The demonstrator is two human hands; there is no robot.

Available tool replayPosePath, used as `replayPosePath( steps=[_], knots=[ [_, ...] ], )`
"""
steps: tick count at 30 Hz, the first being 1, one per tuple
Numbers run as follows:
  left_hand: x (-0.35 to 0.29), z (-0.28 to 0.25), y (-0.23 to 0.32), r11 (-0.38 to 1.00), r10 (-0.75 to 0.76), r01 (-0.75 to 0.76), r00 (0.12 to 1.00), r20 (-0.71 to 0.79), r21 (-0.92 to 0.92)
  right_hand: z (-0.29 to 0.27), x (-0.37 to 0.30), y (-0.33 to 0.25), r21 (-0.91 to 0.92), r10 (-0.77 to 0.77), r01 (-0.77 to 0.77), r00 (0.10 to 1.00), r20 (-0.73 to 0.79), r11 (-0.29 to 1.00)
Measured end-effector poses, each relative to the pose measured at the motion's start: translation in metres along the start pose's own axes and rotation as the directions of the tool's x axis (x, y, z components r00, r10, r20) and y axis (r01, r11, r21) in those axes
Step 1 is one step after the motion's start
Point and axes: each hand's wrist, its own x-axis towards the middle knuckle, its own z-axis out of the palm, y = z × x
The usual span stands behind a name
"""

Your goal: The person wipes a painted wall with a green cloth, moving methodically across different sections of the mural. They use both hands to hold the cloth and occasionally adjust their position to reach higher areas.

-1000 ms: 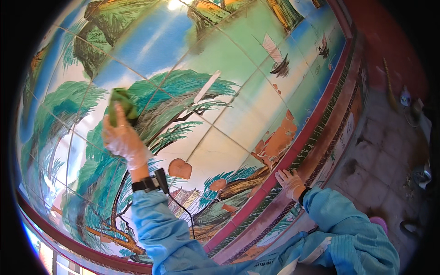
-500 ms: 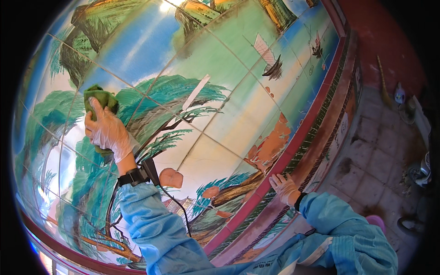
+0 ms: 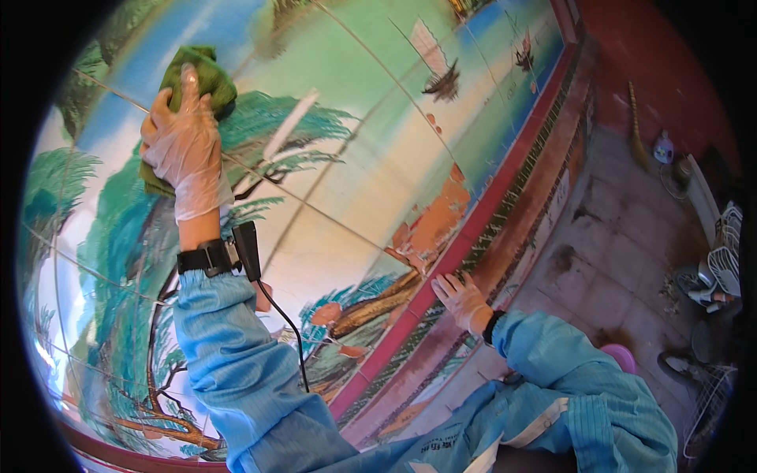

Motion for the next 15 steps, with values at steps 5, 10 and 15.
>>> replayPosePath(
  steps=[5,10,15],
  knots=[
    [-0.029,-0.008,0.040,0.989,0.114,-0.111,0.993,0.023,-0.102,0.004,0.002,-0.002,-0.004,0.004,-0.004,1.000,0.027,1.000],
    [-0.062,-0.018,0.072,0.975,0.156,-0.147,0.987,0.040,-0.169,0.007,0.005,-0.004,0.004,0.035,-0.035,0.999,0.016,0.999],
    [-0.100,-0.033,0.104,0.960,0.169,-0.145,0.982,0.081,-0.241,0.009,0.005,-0.005,-0.030,0.042,-0.040,0.997,0.062,0.999]
  ],
)
